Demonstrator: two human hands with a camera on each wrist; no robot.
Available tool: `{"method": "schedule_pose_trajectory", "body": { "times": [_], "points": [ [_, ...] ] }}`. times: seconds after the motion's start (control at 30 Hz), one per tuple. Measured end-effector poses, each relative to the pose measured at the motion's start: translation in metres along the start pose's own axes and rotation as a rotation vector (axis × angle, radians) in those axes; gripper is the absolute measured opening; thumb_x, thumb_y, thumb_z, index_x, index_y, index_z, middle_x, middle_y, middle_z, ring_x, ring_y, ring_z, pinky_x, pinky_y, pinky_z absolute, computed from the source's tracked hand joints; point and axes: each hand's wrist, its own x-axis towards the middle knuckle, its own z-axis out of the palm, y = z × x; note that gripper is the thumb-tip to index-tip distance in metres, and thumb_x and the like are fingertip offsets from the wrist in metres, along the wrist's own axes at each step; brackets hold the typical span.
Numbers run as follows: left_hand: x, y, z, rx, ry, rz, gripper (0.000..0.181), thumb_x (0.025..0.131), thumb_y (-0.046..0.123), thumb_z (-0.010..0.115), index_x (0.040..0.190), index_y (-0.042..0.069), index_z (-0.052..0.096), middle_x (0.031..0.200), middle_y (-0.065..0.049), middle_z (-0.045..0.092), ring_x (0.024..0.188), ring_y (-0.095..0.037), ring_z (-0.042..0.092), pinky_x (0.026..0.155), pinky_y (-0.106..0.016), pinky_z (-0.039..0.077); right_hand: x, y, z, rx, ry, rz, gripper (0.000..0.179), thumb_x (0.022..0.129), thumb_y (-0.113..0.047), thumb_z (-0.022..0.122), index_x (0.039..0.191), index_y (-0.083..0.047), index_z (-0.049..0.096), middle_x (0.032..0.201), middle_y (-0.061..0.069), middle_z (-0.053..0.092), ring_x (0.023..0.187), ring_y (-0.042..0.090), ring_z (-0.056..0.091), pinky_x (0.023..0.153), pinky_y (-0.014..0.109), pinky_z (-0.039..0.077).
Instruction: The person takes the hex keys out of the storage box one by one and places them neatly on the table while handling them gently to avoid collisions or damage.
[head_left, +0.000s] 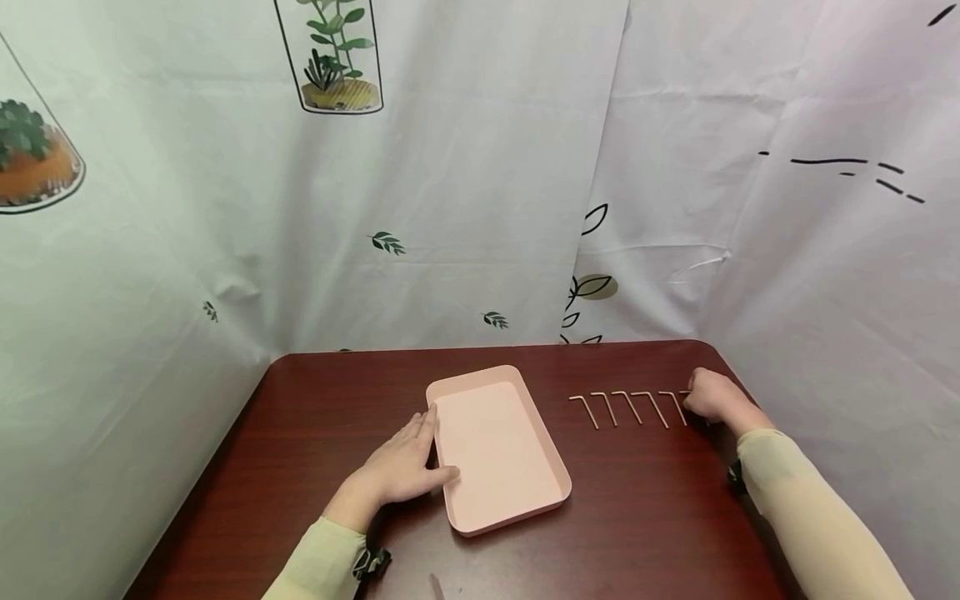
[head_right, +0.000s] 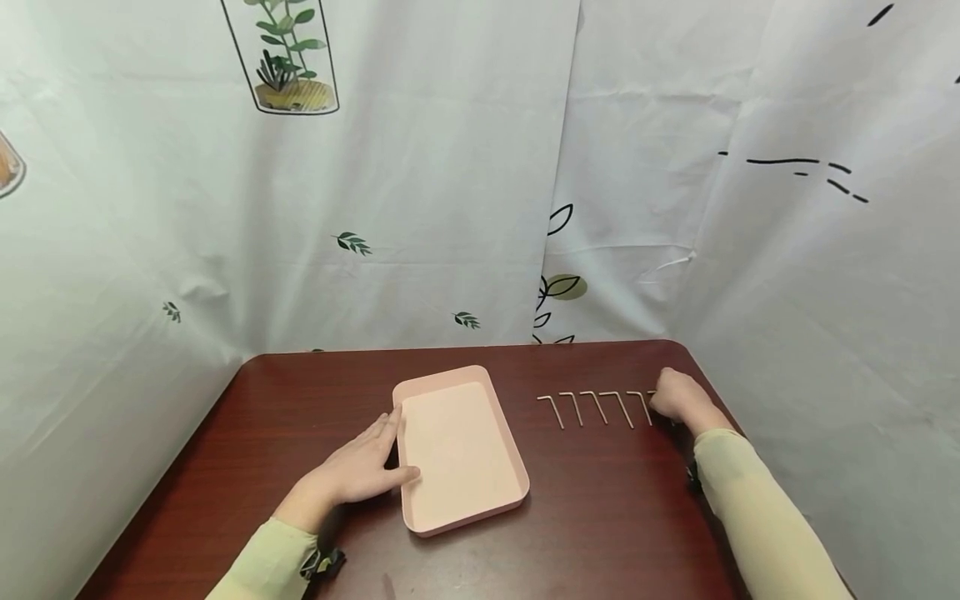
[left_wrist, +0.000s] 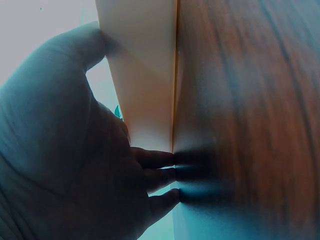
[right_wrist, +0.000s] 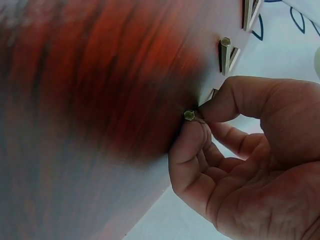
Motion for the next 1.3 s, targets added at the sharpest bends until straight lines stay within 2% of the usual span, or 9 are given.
{"method": "schedule_pose_trajectory", "body": {
  "times": [0.33,0.63,0.7,0.87,0.93,1.07,1.2,1.3],
  "points": [
    [-0.001,-0.002,-0.001,0.001,-0.002,0.0,0.119,0.099,0.064,0.07,0.175,-0.007,0.011,0.178,-0.031,0.026,0.166,-0.047,0.026,0.132,-0.056,0.031,0.003,-0.002,0.002,-0.02,0.004,-0.028,0.034,0.076,0.0,0.057,0.06,-0.023,0.037,0.052,-0.008,0.04,0.044,0.014,0.052,0.05,0.029,0.039],
    [0.0,-0.002,-0.001,0.003,0.0,0.001,0.119,0.099,0.064,0.07,0.175,-0.007,0.012,0.178,-0.032,0.026,0.166,-0.047,0.026,0.132,-0.057,0.03,0.004,-0.001,0.003,-0.025,0.006,-0.004,0.032,0.078,-0.003,0.06,0.062,-0.021,0.039,0.053,-0.007,0.041,0.046,0.014,0.048,0.052,0.03,0.036],
    [0.0,-0.002,-0.001,0.005,-0.002,0.005,0.119,0.099,0.064,0.07,0.175,-0.008,0.011,0.178,-0.032,0.025,0.166,-0.047,0.026,0.133,-0.057,0.03,0.009,0.007,0.005,-0.017,0.003,-0.008,0.026,0.079,-0.005,0.062,0.065,-0.017,0.044,0.056,-0.003,0.046,0.049,0.017,0.05,0.053,0.033,0.038],
    [0.001,-0.002,-0.001,0.003,0.001,0.011,0.119,0.099,0.063,0.07,0.175,-0.008,0.011,0.178,-0.032,0.025,0.166,-0.047,0.026,0.133,-0.057,0.03,0.041,0.055,0.026,-0.047,0.029,0.004,0.012,0.081,-0.014,0.071,0.079,-0.009,0.06,0.07,0.005,0.059,0.06,0.023,0.056,0.059,0.037,0.046],
    [0.001,-0.002,-0.001,0.002,0.003,0.012,0.119,0.099,0.063,0.07,0.174,-0.008,0.011,0.178,-0.032,0.025,0.166,-0.047,0.026,0.133,-0.057,0.03,0.053,0.074,0.035,-0.056,0.042,0.003,0.014,0.08,-0.017,0.073,0.083,-0.007,0.064,0.074,0.006,0.063,0.063,0.023,0.059,0.061,0.038,0.049],
    [0.002,-0.002,-0.001,0.0,0.002,0.01,0.119,0.099,0.063,0.07,0.175,-0.008,0.012,0.178,-0.032,0.026,0.166,-0.047,0.026,0.132,-0.057,0.03,0.066,0.097,0.043,-0.021,0.03,-0.028,0.025,0.082,-0.019,0.078,0.094,-0.002,0.066,0.077,0.006,0.065,0.063,0.024,0.062,0.062,0.04,0.053],
    [0.001,-0.002,-0.002,-0.007,0.001,0.007,0.119,0.1,0.064,0.07,0.175,-0.007,0.012,0.178,-0.031,0.027,0.166,-0.046,0.026,0.132,-0.057,0.031,0.069,0.101,0.046,0.009,0.013,-0.036,0.033,0.085,-0.021,0.08,0.102,0.002,0.065,0.08,0.007,0.066,0.063,0.023,0.063,0.064,0.04,0.054],
    [0.0,-0.002,-0.004,-0.015,0.0,0.007,0.119,0.1,0.066,0.069,0.175,-0.007,0.012,0.178,-0.031,0.025,0.167,-0.046,0.026,0.132,-0.057,0.031,0.06,0.089,0.041,0.007,0.018,-0.038,0.033,0.087,-0.022,0.078,0.103,0.003,0.064,0.082,0.008,0.066,0.063,0.021,0.062,0.066,0.038,0.053]
  ]
}}
